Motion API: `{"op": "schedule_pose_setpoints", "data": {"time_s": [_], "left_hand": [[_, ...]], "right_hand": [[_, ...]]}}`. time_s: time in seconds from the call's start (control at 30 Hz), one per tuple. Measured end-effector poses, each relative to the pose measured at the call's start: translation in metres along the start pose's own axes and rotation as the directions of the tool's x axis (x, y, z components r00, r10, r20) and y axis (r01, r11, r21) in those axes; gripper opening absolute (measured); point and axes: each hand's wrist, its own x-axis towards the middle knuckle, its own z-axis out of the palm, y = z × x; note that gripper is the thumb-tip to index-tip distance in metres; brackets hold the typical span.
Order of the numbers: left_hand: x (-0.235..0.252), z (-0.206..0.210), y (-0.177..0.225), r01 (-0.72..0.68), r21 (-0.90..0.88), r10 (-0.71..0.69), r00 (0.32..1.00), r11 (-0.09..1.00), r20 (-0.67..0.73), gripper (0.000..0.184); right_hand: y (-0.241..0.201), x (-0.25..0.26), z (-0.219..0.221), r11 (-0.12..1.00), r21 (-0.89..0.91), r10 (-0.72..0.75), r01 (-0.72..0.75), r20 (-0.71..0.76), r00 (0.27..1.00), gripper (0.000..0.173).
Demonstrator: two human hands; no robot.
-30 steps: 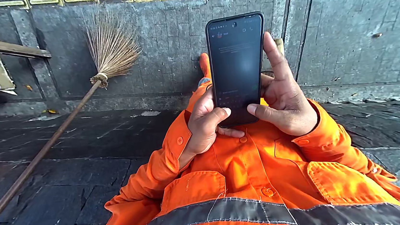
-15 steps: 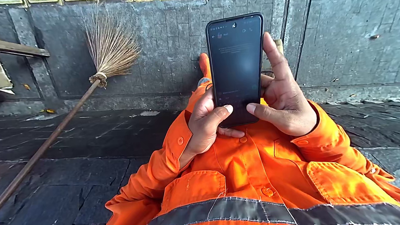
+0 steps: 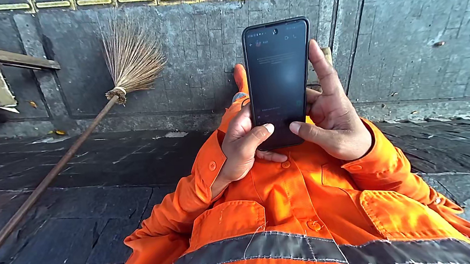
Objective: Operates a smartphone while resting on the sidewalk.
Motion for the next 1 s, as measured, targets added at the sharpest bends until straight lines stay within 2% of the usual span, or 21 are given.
{"op": "schedule_pose_setpoints", "data": {"time_s": [0.43, 1.0], "left_hand": [[0.0006, 0.0028, 0.0028, 0.024, 0.015, -0.024, 1.000, 1.000, -0.013, 0.030], [0.0013, 0.0016, 0.0043, 0.015, 0.024, -0.014, 1.000, 1.000, -0.016, 0.030]], "right_hand": [[-0.0007, -0.0010, -0.0005, 1.000, 0.005, 0.013, -0.013, -0.017, 1.000, 0.107], [-0.0027, 0.0021, -0.0006, 1.000, 0.002, 0.012, -0.012, 0.002, 1.000, 0.108]]}}
